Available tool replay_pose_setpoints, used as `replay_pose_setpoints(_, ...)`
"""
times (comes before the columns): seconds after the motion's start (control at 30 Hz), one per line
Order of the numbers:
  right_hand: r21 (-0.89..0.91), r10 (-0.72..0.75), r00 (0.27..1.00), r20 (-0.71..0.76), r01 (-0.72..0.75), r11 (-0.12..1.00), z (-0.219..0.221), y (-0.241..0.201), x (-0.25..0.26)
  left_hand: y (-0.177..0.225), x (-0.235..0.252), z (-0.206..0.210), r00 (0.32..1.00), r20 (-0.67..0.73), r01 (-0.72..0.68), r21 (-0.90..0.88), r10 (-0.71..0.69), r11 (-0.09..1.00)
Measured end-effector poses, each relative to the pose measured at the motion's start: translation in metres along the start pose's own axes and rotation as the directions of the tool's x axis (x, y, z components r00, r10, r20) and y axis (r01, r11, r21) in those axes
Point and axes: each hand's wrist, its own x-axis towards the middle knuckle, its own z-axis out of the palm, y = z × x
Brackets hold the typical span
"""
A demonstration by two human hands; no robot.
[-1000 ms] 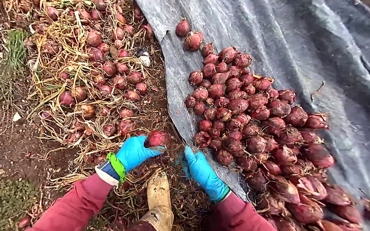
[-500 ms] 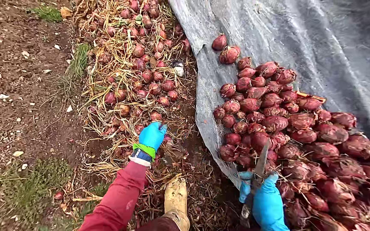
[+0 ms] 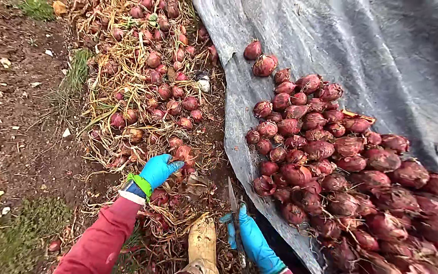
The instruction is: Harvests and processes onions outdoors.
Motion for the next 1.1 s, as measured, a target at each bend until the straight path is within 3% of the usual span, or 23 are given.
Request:
replay_pose_setpoints(0.1, -0.016, -0.204, 0.959, 0.195, 0.211, 0.977, 0.016, -0.027, -0.003, 0.032, -0.051, 0.016, 0.968, -0.005, -0.242, -0.284, 0.250, 0.928)
replay_pose_setpoints(0.17, 0.004, -0.318, 0.934, 0.160, 0.322, 0.947, 0.028, -0.048, -0.008, 0.045, -0.071, 0.031, 0.923, 0.118, -0.305, -0.352, 0.365, 0.885)
replay_pose_setpoints(0.23, -0.100, -0.372, 0.927, 0.056, 0.376, 0.921, 0.029, -0.060, -0.012, 0.052, -0.081, 0.039, 0.855, 0.314, -0.287, -0.375, 0.412, 0.882)
replay_pose_setpoints(0.3, -0.198, -0.271, 0.962, 0.027, 0.270, 0.942, 0.027, -0.071, -0.016, 0.052, -0.078, 0.035, 0.835, 0.414, -0.268, -0.269, 0.363, 0.925)
replay_pose_setpoints(0.4, -0.301, -0.188, 0.981, 0.046, 0.193, 0.934, 0.013, -0.078, -0.015, 0.035, -0.054, 0.026, 0.932, 0.307, -0.169, -0.096, 0.191, 0.981)
replay_pose_setpoints(0.5, -0.305, -0.182, 0.983, 0.006, 0.175, 0.936, 0.005, -0.068, -0.001, 0.038, -0.047, 0.028, 0.969, 0.131, -0.167, -0.284, 0.211, 0.944)
replay_pose_setpoints(0.57, -0.470, -0.097, 0.990, 0.102, 0.133, 0.872, -0.006, -0.065, 0.011, 0.068, -0.052, 0.027, 0.916, 0.230, -0.306, -0.131, 0.329, 0.943)
replay_pose_setpoints(0.67, -0.566, -0.133, 0.980, 0.151, 0.196, 0.801, -0.010, -0.085, 0.006, 0.130, -0.055, 0.034, 0.710, 0.590, -0.583, 0.189, 0.383, 0.790)
replay_pose_setpoints(0.7, -0.520, -0.200, 0.973, 0.114, 0.230, 0.823, -0.013, -0.089, 0.001, 0.142, -0.051, 0.037, 0.689, 0.607, -0.623, 0.215, 0.396, 0.753)
replay_pose_setpoints(0.73, -0.456, -0.282, 0.959, 0.042, 0.269, 0.848, -0.015, -0.095, -0.004, 0.146, -0.042, 0.032, 0.719, 0.557, -0.616, 0.235, 0.416, 0.752)
replay_pose_setpoints(0.83, -0.268, -0.450, 0.864, -0.226, 0.389, 0.881, -0.030, -0.108, -0.013, 0.108, -0.013, -0.017, 0.907, 0.117, -0.420, 0.180, 0.405, 0.889)
replay_pose_setpoints(0.9, -0.191, -0.440, 0.824, -0.357, 0.397, 0.898, -0.046, -0.112, -0.017, 0.047, -0.015, -0.067, 0.935, -0.203, -0.300, -0.020, 0.290, 0.954)
replay_pose_setpoints(0.93, -0.176, -0.415, 0.827, -0.380, 0.376, 0.910, -0.051, -0.106, -0.020, 0.009, -0.023, -0.089, 0.939, -0.299, -0.199, -0.075, 0.168, 0.977)
replay_pose_setpoints(1.0, -0.171, -0.362, 0.855, -0.372, 0.320, 0.932, -0.053, -0.083, -0.025, -0.069, -0.039, -0.124, 0.922, -0.373, 0.134, 0.058, -0.103, 0.989)
replay_pose_setpoints(1.03, -0.162, -0.323, 0.879, -0.351, 0.283, 0.945, -0.049, -0.068, -0.027, -0.099, -0.044, -0.130, 0.901, -0.378, 0.299, 0.187, -0.212, 0.936)
replay_pose_setpoints(1.07, -0.152, -0.285, 0.905, -0.317, 0.248, 0.957, -0.044, -0.054, -0.026, -0.116, -0.050, -0.126, 0.874, -0.389, 0.407, 0.261, -0.291, 0.876)
replay_pose_setpoints(1.1, -0.149, -0.247, 0.927, -0.282, 0.212, 0.966, -0.036, -0.041, -0.022, -0.116, -0.056, -0.116, 0.872, -0.381, 0.426, 0.280, -0.308, 0.860)
